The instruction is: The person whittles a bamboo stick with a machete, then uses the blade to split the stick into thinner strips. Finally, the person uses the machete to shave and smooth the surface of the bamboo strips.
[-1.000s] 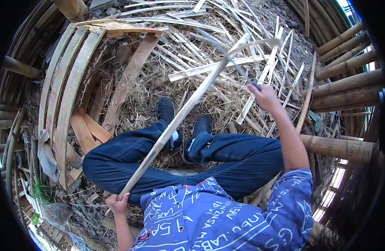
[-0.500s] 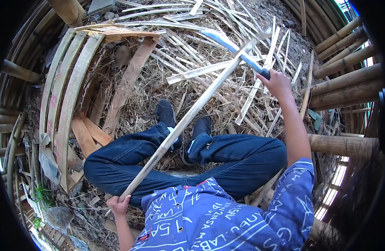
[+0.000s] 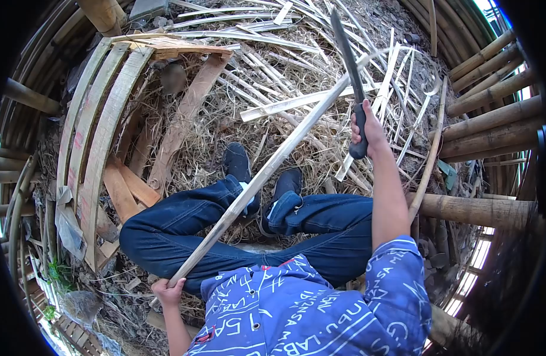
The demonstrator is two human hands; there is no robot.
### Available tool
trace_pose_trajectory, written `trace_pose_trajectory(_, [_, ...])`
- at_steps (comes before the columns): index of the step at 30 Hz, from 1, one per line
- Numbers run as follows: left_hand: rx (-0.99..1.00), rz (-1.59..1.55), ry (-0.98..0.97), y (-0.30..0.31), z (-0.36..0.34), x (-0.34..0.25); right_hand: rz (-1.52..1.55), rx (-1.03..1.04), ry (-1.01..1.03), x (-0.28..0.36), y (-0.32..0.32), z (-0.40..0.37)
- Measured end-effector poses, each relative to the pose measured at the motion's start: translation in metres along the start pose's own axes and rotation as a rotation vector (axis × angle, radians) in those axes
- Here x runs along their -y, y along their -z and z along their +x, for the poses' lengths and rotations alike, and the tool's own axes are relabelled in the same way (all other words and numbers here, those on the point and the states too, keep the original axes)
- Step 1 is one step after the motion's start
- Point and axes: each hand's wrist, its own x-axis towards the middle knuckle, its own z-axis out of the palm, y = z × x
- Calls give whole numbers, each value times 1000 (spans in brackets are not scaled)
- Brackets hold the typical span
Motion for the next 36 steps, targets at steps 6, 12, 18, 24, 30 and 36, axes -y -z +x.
trace_pose_trajectory(6, [103, 40, -28, 2, 2, 18, 413, 63, -138, -4, 0, 4])
trace_pose_trajectory(12, [52, 1, -52, -2, 1, 11, -282, -205, -23, -25, -8, -16])
trace_pose_trajectory(18, [26, 6, -10, -2, -2, 9, -1106, -199, 280, -1, -20, -55])
trace_pose_trajectory(24, [24, 10, -16, -1, -1, 10, -1704, -160, 370, 16, -14, -77])
trace_pose_trajectory(30, [77, -15, -109, 2, 14, 7, -1802, -363, 184, 32, 55, -32])
trace_pose_trajectory(36, [193, -77, 32, 13, 4, 4, -1809, -421, 374, 20, 57, -39])
